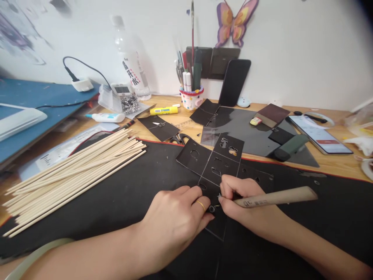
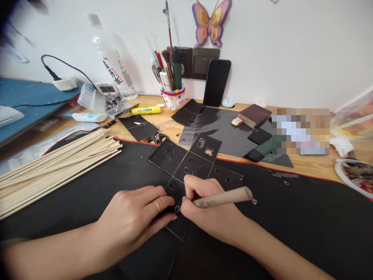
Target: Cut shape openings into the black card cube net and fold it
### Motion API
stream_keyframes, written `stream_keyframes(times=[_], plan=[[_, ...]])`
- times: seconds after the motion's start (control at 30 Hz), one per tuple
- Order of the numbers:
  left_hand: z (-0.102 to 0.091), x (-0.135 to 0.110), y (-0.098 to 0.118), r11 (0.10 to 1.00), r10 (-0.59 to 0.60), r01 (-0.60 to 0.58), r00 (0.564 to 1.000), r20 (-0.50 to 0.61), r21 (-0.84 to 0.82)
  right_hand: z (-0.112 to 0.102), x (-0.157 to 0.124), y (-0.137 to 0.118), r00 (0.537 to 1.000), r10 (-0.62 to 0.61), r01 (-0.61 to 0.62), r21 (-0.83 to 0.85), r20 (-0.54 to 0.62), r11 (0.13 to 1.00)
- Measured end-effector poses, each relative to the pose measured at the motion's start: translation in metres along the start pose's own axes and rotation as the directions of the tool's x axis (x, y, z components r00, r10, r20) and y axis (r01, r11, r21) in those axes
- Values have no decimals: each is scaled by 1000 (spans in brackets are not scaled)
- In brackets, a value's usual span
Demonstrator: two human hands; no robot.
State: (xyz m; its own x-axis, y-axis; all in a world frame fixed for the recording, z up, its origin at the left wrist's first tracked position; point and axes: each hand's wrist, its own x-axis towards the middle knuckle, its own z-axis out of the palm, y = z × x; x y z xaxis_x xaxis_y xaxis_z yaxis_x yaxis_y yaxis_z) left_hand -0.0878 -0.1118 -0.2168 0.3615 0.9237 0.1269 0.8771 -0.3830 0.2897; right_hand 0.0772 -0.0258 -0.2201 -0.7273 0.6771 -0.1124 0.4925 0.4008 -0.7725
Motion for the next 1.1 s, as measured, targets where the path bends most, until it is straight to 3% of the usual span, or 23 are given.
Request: stream_keyframes(times=[0.17, 0.43, 0.7, 0.83, 0.93, 1.1], plan=[[-2, 3, 1, 1000, -1, 1, 1000, 18, -4, -2, 1, -2, 1000, 14, -14, 33, -5, 999], [3, 0, 0, 995, 21, -25, 999, -48, -93, -2, -1, -2, 1000, 7, -7, 39, 9, 999], [-2, 6, 0, 925, -221, 237, 972, 85, -298, -2, 0, -1, 1000, 2, -2, 39, -5, 999], [-5, 8, 0, 900, -246, 269, 963, 109, -342, -2, -1, -1, 1000, 8, -8, 35, -12, 999], [-3, 4, -1, 923, -201, 217, 976, 83, -317, -2, -1, -2, 1000, 3, -3, 20, 0, 1000], [1, -5, -3, 979, -12, 7, 1000, -24, -206, -2, -1, -3, 1000, -4, 4, 24, 8, 1000]])
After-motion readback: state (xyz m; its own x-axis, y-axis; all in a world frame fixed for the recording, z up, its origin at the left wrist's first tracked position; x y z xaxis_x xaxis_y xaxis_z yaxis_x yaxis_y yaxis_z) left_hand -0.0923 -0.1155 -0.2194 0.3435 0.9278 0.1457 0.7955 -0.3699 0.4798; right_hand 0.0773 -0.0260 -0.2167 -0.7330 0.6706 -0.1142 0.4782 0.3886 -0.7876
